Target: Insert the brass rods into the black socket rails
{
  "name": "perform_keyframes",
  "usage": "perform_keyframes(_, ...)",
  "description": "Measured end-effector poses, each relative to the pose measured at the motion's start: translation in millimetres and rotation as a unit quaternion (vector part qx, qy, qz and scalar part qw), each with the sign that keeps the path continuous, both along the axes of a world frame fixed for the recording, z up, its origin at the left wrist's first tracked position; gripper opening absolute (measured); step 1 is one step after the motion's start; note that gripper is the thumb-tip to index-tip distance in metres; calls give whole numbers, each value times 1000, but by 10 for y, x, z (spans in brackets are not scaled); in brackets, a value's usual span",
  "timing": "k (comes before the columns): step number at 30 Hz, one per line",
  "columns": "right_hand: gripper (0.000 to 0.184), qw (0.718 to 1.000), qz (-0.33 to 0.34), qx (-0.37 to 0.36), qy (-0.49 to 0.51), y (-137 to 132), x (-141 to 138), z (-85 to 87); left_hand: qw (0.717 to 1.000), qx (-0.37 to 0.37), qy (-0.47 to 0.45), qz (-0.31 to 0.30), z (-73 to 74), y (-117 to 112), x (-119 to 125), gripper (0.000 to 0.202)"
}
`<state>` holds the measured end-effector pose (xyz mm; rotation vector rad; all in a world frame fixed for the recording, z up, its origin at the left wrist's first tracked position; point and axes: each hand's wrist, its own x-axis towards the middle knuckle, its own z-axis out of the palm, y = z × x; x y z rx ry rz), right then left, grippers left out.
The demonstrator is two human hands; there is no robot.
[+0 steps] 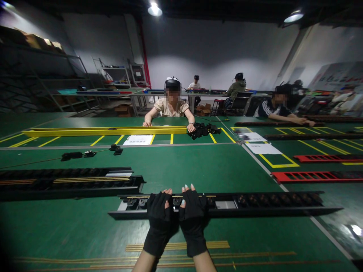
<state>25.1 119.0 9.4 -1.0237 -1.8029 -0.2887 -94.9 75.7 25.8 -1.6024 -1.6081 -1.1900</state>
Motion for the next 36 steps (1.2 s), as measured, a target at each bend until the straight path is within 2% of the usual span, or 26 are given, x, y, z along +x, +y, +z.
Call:
perform_keyframes(6, 36, 1000, -15, 0, -18, 15, 77, 3, 1000, 13, -8, -1, 10, 18, -2, 40)
perform_keyframes(11, 35, 998, -63, -10, -14, 47, 166, 36, 1000, 15, -12, -5, 25, 13, 9, 40)
perform_keyframes(15, 36, 998, -62, -7, -19, 87, 233, 28, 1000, 10, -18, -6, 20, 2, 17, 39)
perform_keyframes(21, 34, 990, -134, -17, -26, 144, 346, 23, 1000, 5, -20, 0, -17, 5, 21, 40)
perform_keyframes(26, 35, 992, -120, -14, -16, 169, 380, 3, 1000, 0, -22, -1, -26, 4, 18, 41)
perform_keyframes(30, 37, 989, -150, -5, 8, 215, 468, -7, 1000, -1, -18, 3, -13, 5, 13, 40)
perform_keyframes(36, 36, 991, -128, -22, 23, 282, 594, -30, 1000, 9, -20, 2, -18, 12, 16, 42)
